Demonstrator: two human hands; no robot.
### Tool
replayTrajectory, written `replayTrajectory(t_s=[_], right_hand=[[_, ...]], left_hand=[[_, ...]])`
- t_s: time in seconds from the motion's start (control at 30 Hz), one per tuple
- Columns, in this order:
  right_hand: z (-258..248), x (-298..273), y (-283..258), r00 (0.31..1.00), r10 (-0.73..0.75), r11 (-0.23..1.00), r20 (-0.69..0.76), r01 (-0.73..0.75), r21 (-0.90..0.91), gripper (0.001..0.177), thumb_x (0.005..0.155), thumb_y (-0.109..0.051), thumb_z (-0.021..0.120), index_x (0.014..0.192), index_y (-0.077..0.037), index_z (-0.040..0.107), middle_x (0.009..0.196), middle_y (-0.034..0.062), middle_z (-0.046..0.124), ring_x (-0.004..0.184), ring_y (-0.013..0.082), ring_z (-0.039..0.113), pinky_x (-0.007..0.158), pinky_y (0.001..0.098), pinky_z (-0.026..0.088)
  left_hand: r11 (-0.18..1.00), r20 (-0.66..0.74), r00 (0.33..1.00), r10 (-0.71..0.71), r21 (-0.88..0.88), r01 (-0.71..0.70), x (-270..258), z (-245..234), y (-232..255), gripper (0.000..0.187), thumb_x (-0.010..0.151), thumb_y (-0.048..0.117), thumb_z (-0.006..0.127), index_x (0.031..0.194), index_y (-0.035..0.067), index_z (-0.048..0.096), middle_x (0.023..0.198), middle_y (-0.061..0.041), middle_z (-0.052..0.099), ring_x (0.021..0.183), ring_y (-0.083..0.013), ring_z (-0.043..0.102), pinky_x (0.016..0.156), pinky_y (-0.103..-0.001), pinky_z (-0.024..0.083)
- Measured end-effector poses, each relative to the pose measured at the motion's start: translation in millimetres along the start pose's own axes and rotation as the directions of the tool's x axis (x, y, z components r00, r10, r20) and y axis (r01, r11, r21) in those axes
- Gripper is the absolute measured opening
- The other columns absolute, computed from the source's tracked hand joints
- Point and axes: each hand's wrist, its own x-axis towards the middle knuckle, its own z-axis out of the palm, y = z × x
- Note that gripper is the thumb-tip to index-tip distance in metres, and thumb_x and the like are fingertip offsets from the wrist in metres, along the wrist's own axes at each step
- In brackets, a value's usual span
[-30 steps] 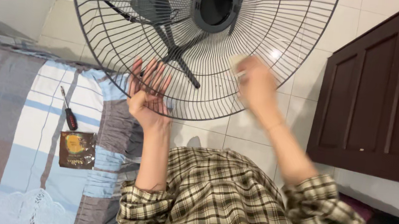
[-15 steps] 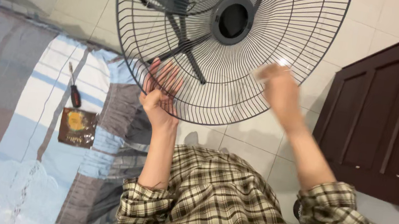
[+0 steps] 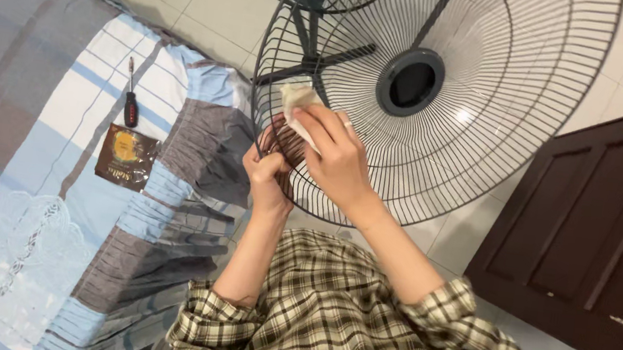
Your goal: The person cleans a fan by removing the front and back grilles, wiping them with a cloth, and then reassembling the fan by securing the grilles back onto the motor housing using a screwdriver.
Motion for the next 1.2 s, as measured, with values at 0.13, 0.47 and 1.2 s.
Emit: replayTrajectory(t_s=[0.13, 0.47, 1.2], right_hand=[[-26, -35, 20, 0.990, -0.042, 0.996, 0.131, 0.052, -0.078, 0.050, 0.075, 0.009, 0.064, 0.123, -0.002, 0.070, 0.126, 0.0064, 0.065, 0.107, 0.0321, 0.063, 0.092, 0.0404, 0.055], [-132, -85, 91, 0.781, 0.616, 0.767, 0.101, -0.624, 0.151, 0.031, 0.087, 0.003, 0.067, 0.116, -0.003, 0.074, 0.117, 0.0126, 0.069, 0.111, 0.0263, 0.066, 0.092, 0.0346, 0.056], [-138, -128, 135, 0.180, 0.961, -0.193, 0.211, -0.112, 0.975, 0.009, 0.087, 0.005, 0.061, 0.095, 0.002, 0.063, 0.094, 0.0152, 0.070, 0.088, 0.0289, 0.074, 0.087, 0.0432, 0.065]], left_hand=[[0.998, 0.010, 0.999, -0.046, -0.051, 0.047, -4, 4, 22, 0.076, 0.068, -0.002, 0.043, 0.142, -0.016, 0.050, 0.129, -0.026, 0.065, 0.114, -0.0304, 0.066, 0.097, -0.038, 0.052], [0.993, -0.014, 0.997, 0.071, -0.097, -0.072, 11, 3, 17, 0.074, 0.072, -0.002, 0.049, 0.144, -0.018, 0.050, 0.133, -0.033, 0.061, 0.120, -0.0399, 0.064, 0.102, -0.052, 0.056], [0.261, 0.831, 0.554, 0.042, 0.526, -0.809, 6, 47, -38, 0.067, 0.073, -0.005, 0.063, 0.137, 0.014, 0.068, 0.133, -0.007, 0.070, 0.127, -0.0273, 0.066, 0.111, -0.045, 0.050]])
